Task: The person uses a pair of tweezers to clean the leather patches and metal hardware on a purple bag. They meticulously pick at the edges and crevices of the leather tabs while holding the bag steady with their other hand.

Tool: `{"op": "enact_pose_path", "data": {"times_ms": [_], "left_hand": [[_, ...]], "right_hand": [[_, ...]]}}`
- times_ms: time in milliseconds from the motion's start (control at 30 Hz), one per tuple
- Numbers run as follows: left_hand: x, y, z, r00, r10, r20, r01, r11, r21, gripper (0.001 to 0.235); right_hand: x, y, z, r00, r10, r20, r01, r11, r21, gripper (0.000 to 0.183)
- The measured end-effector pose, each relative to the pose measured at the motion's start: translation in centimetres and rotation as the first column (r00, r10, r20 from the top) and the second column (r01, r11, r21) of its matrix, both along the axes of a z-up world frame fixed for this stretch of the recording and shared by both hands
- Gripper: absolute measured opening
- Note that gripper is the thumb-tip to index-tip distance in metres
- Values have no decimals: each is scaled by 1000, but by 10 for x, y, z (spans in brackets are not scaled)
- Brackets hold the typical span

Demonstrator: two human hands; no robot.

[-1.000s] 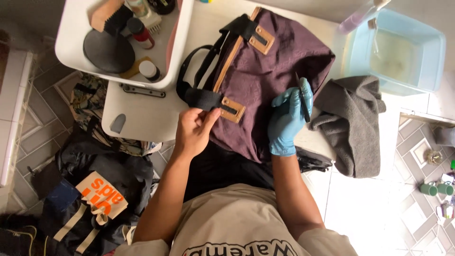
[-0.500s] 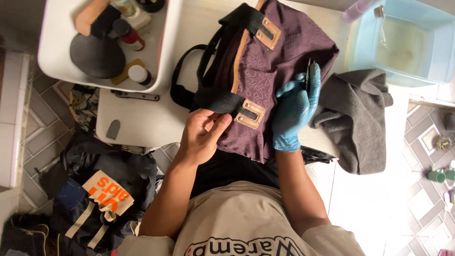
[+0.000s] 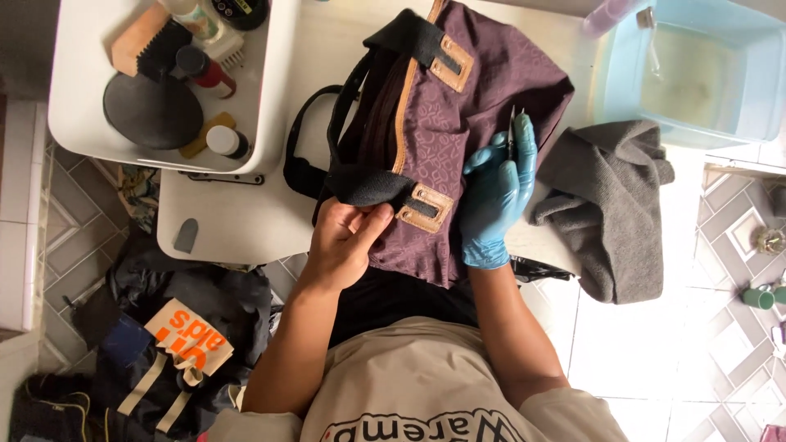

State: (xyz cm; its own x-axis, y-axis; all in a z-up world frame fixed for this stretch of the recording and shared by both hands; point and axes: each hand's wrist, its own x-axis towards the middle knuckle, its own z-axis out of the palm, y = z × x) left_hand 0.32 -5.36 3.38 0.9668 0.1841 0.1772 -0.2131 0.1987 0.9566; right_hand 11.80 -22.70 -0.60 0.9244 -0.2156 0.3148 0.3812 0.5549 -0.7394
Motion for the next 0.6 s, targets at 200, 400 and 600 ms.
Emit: {"op": "enact_pose_path", "data": {"times_ms": [200,400,600], "left_hand": [[-5,5,-36,990,52,-128,-51,999,13,25],[13,-14,64,960,236,-153,-187,941,283,42],[13,-20,27,929,317,-190,-237,906,351,40]], "right_hand": [[-5,5,5,1000,-11,-23,9,998,-58,57],[-10,7,7,995,-55,-83,34,972,-232,48],[-19,5,21,997,-56,-59,36,956,-291,48]]}}
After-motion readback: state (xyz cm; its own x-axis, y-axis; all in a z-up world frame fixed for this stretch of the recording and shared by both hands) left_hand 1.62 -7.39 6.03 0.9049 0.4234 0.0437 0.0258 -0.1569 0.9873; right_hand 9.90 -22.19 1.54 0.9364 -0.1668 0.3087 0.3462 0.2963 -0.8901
